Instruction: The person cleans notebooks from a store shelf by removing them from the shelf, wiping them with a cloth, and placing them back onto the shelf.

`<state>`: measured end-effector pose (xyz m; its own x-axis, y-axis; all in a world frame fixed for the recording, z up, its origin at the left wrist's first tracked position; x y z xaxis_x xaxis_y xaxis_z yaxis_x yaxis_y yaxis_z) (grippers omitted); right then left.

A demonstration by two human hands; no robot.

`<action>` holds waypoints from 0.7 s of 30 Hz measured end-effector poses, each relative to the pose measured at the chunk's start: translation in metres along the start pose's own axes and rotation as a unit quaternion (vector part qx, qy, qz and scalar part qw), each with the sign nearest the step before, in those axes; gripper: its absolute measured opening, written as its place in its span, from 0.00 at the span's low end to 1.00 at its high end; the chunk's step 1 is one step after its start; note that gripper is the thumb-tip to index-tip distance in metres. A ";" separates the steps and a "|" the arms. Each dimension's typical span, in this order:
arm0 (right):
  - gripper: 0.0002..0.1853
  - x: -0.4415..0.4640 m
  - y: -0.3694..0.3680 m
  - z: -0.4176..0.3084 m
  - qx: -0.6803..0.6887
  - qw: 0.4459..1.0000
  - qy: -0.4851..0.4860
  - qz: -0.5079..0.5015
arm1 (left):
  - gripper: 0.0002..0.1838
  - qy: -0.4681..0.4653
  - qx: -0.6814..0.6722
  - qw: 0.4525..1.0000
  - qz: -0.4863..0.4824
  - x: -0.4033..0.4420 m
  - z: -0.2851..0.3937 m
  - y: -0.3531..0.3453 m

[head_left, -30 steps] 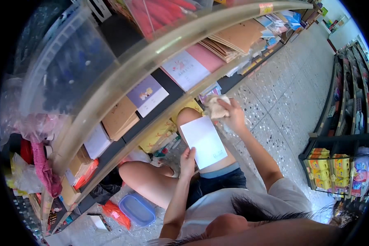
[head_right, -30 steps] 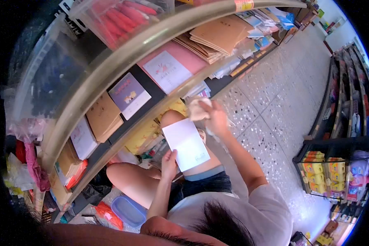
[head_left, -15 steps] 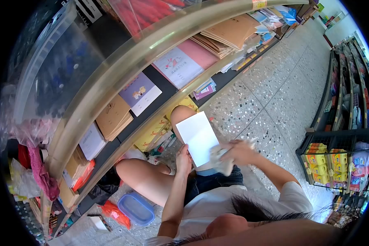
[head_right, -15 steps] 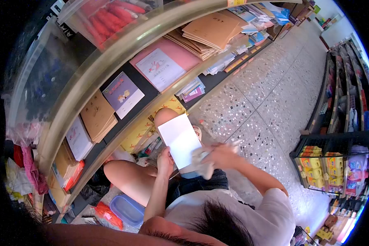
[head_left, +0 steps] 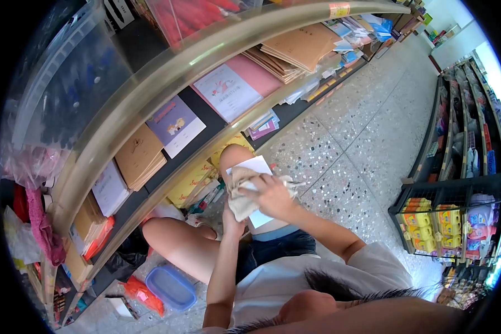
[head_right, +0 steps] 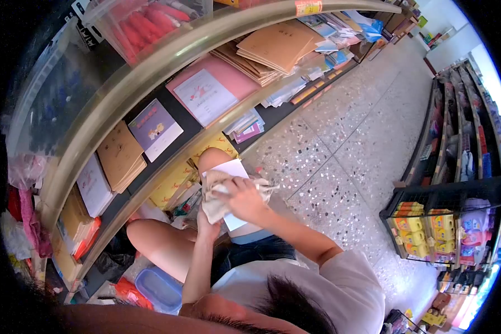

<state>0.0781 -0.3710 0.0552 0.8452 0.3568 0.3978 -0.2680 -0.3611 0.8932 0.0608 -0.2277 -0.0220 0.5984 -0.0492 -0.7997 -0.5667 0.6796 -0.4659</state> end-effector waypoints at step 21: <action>0.29 -0.033 0.038 0.038 0.158 0.973 -0.136 0.098 | 0.11 -0.055 0.182 0.980 -0.061 0.034 -0.012 0.025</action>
<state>0.0574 -0.4294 0.0680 0.8949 0.0281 0.4454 -0.3177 -0.6607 0.6800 0.0605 -0.2207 -0.0657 0.7175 -0.0801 -0.6920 -0.2599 0.8909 -0.3726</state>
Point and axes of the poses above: each hand's wrist, its own x-axis towards the middle knuckle, its own y-axis out of the back of the hand, z = x × y, the point moved 2 cm from there along x, towards the middle knuckle, and after that the axes turned 9 degrees about z, right-handed, at the moved point
